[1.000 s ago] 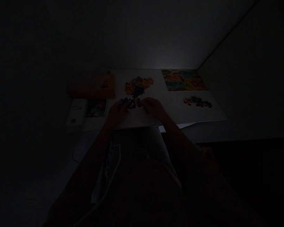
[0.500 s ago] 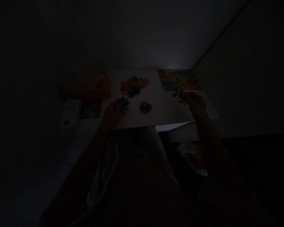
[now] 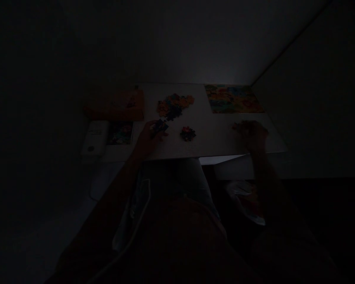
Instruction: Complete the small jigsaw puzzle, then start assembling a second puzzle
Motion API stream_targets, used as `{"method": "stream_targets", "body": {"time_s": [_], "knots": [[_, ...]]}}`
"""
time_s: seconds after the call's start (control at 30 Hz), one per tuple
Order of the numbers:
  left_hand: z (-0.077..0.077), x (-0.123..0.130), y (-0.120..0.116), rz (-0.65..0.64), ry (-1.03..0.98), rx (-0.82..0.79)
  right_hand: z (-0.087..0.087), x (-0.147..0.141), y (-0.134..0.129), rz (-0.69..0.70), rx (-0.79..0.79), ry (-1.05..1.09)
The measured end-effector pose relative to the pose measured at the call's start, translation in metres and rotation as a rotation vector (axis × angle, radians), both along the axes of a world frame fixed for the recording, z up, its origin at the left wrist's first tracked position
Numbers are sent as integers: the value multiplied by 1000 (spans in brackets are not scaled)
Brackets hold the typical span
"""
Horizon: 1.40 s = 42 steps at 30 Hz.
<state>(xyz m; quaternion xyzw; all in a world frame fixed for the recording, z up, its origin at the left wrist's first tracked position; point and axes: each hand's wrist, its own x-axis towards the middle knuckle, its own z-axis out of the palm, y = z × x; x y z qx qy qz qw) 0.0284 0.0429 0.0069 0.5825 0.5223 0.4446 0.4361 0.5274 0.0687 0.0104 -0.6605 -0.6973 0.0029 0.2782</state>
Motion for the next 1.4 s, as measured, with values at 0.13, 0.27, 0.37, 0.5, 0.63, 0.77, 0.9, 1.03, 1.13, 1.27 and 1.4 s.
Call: {"method": "stream_targets", "body": {"time_s": [0.13,0.27,0.37,0.5,0.63,0.77,0.9,1.03,1.13,1.27,1.4], "knots": [[4,0,-4,-44,85,1,-3,-101,4,131,-48,40],[2,0,-3,3,265,149,0,-175,6,274,-93,132],[-3,2,-1,82,384,256,5,-202,22,306,-120,133],[-3,4,0,-4,439,275,12,-223,61,260,-159,68],[2,4,-3,-64,405,210,14,-244,97,190,-200,-5],[5,2,-4,-196,489,240,10,-257,116,182,-233,-11],[5,1,-4,-238,592,317,9,-256,121,225,-221,22],[4,4,-4,-102,688,326,17,-246,112,284,-130,-19],[0,3,-3,-142,643,347,30,-230,97,348,-42,-54],[-6,0,0,-213,538,411,51,-202,68,410,45,-95],[-9,-3,2,-263,502,458,64,-178,37,435,90,-133]]}}
